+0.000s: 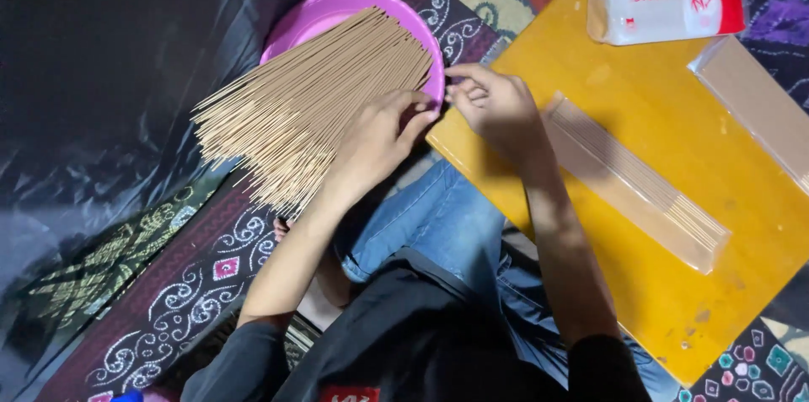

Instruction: The person packs bundles of incense sticks into clear plastic sleeves on a low table while sitting on the floor.

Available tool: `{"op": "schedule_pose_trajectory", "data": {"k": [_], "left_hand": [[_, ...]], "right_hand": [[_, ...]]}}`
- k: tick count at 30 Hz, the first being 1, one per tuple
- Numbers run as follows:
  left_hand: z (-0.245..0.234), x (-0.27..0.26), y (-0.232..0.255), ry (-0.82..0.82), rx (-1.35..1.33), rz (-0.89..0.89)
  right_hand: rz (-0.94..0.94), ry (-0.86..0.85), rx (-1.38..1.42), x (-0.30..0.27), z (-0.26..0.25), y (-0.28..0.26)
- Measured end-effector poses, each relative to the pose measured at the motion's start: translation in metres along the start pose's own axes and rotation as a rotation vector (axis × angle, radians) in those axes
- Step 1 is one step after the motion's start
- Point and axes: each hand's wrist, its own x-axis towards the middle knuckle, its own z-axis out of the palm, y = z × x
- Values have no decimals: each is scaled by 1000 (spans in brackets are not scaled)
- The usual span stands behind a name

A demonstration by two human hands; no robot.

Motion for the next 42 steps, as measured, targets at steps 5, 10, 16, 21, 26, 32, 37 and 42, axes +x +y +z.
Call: {"op": "schedule_pose_trajectory", "data": {"k": [5, 10, 16, 21, 26, 32, 37, 42], "left_hand": [[-8, -18, -69, 70, 332, -62], [-30, -24, -104, 253, 591, -111], [-37, -9, -149, 374, 724, -124], [-31, 1, -175, 392, 760, -109], [-25, 4, -183, 386, 731, -111], [-24, 5, -185, 399, 679, -109], [-26, 4, -175, 399, 687, -99], [-27, 3, -163, 363, 692, -94]], "right_hand": [[-361, -173, -282, 46, 49, 31], [-546, -255, -223, 91, 105, 43], [-583, -277, -336, 124, 129, 14], [-722, -271, -419, 149, 139, 19], [-713, -267, -436, 158, 149, 33], [-676, -250, -403, 159, 151, 38], [-738, -207, -399, 156, 145, 29], [-820, -153, -448, 148, 145, 27]]}}
